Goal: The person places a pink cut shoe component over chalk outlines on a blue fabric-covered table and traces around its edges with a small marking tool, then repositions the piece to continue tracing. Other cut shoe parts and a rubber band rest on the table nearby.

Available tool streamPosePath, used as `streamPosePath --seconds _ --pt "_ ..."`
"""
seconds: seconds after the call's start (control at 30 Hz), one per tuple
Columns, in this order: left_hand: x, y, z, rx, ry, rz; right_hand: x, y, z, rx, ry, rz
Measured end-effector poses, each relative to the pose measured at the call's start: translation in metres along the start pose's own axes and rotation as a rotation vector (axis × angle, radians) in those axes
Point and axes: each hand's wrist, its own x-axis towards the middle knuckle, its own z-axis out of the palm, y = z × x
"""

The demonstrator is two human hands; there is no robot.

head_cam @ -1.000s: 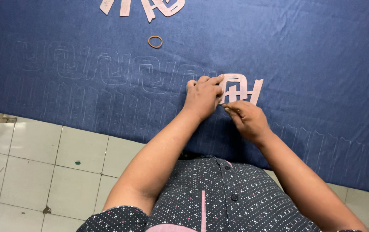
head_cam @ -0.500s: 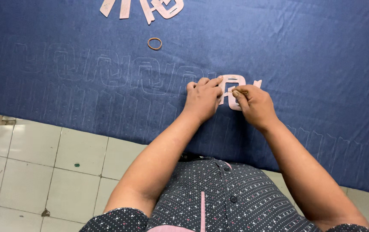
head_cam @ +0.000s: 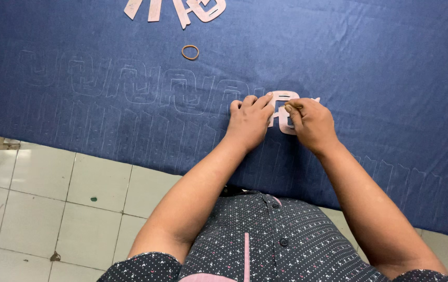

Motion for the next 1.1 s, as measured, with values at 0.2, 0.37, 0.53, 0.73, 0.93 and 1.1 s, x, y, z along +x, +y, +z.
streamPosePath --seconds 0.2,0.37,0.53,0.73,0.93,1.1 --pt "-0.001 0.004 0.002 0.014 -0.039 -0.013 0.000 0.006 -0.009 -0.053 0.013 0.009" --pt "0.000 0.014 0.005 0.106 -0.032 0.005 -0.003 0.008 -0.008 -0.044 0.068 -0.009" --pt "0.004 0.025 0.001 0.138 -0.096 0.007 -0.013 0.008 -0.012 0.014 -0.004 0.098" --pt "0.011 0.035 0.005 0.082 -0.114 -0.010 -0.024 0.006 -0.018 0.036 0.005 0.134" --pt "0.013 0.031 0.010 0.024 -0.066 0.044 -0.038 -0.001 -0.022 0.084 -0.041 0.144" --pt "0.016 0.036 0.009 0.075 -0.140 0.019 -0.040 0.009 -0.036 -0.188 -0.078 0.109"
